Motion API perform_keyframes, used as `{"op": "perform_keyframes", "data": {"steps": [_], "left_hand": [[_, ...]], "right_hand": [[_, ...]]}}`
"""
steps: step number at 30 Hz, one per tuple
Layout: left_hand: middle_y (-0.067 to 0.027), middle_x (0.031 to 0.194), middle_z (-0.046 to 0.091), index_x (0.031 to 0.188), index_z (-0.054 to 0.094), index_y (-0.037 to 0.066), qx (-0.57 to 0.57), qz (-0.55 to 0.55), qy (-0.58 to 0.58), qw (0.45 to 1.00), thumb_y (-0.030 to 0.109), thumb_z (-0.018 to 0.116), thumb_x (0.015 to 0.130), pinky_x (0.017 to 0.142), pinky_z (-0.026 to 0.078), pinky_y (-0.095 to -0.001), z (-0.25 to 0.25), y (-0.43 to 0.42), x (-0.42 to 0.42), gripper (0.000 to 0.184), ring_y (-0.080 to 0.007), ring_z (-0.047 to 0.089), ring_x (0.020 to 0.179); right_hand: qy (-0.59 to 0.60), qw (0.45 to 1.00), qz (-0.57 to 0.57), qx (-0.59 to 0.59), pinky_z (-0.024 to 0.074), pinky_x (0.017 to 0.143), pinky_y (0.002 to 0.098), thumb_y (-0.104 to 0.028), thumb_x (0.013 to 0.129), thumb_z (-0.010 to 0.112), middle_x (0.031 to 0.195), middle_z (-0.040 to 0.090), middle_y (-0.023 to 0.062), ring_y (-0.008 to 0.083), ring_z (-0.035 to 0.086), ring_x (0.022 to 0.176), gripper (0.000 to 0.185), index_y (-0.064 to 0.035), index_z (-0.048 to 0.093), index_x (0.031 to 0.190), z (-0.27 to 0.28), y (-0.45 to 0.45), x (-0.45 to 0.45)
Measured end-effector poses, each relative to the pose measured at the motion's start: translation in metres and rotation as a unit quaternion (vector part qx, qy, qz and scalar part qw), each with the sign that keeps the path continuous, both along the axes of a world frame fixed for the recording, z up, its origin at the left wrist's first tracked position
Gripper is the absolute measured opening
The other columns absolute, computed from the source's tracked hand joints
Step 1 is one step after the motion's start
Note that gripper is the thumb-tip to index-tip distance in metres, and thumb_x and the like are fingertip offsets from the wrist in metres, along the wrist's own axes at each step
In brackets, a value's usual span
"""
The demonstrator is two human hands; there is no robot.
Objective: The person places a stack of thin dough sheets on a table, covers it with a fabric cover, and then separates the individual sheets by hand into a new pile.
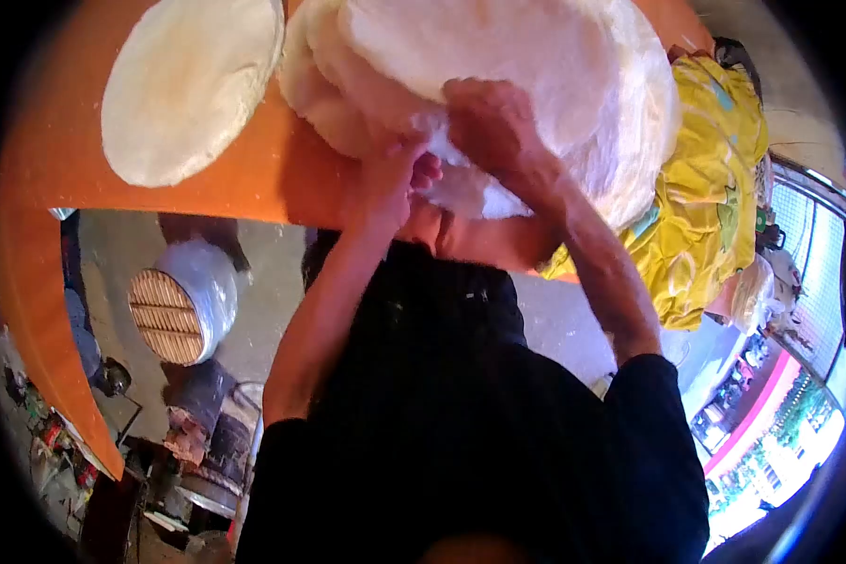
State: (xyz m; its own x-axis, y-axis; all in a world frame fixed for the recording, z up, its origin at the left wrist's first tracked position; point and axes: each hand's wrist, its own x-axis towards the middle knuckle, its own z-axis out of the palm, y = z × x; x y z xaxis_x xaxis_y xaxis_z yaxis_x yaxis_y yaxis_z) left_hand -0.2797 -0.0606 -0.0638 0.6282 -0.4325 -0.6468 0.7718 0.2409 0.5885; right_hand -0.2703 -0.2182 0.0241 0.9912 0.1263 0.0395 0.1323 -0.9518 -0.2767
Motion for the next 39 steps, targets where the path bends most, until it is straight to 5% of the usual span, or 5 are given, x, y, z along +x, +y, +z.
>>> {"op": "perform_keyframes", "data": {"steps": [6,15,21,30,39], "left_hand": [[-0.0037,0.083,0.065,0.095,0.066,0.005,-0.007,-0.027,-0.041,0.999,0.016,0.063,0.088,0.059,0.047,-0.0258,0.013,0.010,0.013,0.013,-0.0120,0.061,0.071],[-0.0056,0.105,0.066,0.115,0.062,0.007,-0.056,0.003,-0.112,0.992,0.031,0.053,0.096,0.082,0.050,-0.0341,0.023,0.003,0.019,0.032,-0.0191,0.063,0.099],[-0.0076,0.124,0.057,0.128,0.052,0.009,-0.435,0.056,0.004,0.898,0.031,0.050,0.096,0.091,0.047,-0.0373,0.016,0.024,0.011,0.040,-0.0241,0.056,0.110],[-0.0122,0.139,0.045,0.142,0.038,0.013,-0.218,0.117,-0.043,0.968,0.041,0.043,0.099,0.106,0.038,-0.0414,-0.004,0.028,0.010,0.052,-0.0270,0.044,0.128],[-0.0144,0.132,0.050,0.133,0.045,0.001,0.019,0.009,-0.144,0.989,0.028,0.048,0.099,0.101,0.042,-0.0385,-0.001,0.019,0.005,0.044,-0.0228,0.048,0.124]], "right_hand": [[-0.018,0.993,0.020,0.115,0.0470,0.092,0.0453,-0.011,0.074,0.063,0.116,0.061,0.0209,0.0391,0.055,0.112,0.053,-0.0007,0.054,0.125,-0.010,0.006,-0.042],[0.038,0.993,-0.089,-0.059,0.0508,0.065,0.0460,-0.010,0.077,0.060,0.083,0.067,0.0164,0.0359,0.065,0.081,0.008,-0.0018,0.059,0.080,0.005,-0.010,-0.016],[-0.173,0.979,0.068,-0.078,0.0484,0.056,0.0411,-0.009,0.074,0.060,0.072,0.062,0.0103,0.0307,0.064,0.066,0.009,-0.0102,0.059,0.082,0.040,0.022,-0.035],[-0.128,0.976,0.158,0.076,0.0489,0.054,0.0384,-0.015,0.074,0.065,0.070,0.062,0.0091,0.0275,0.064,0.065,0.006,-0.0094,0.062,0.073,0.093,0.064,-0.029],[-0.078,0.980,0.021,-0.180,0.0524,0.072,0.0389,-0.014,0.077,0.064,0.082,0.067,0.0120,0.0291,0.067,0.083,0.018,-0.0064,0.065,0.093,0.183,-0.100,0.007]]}}
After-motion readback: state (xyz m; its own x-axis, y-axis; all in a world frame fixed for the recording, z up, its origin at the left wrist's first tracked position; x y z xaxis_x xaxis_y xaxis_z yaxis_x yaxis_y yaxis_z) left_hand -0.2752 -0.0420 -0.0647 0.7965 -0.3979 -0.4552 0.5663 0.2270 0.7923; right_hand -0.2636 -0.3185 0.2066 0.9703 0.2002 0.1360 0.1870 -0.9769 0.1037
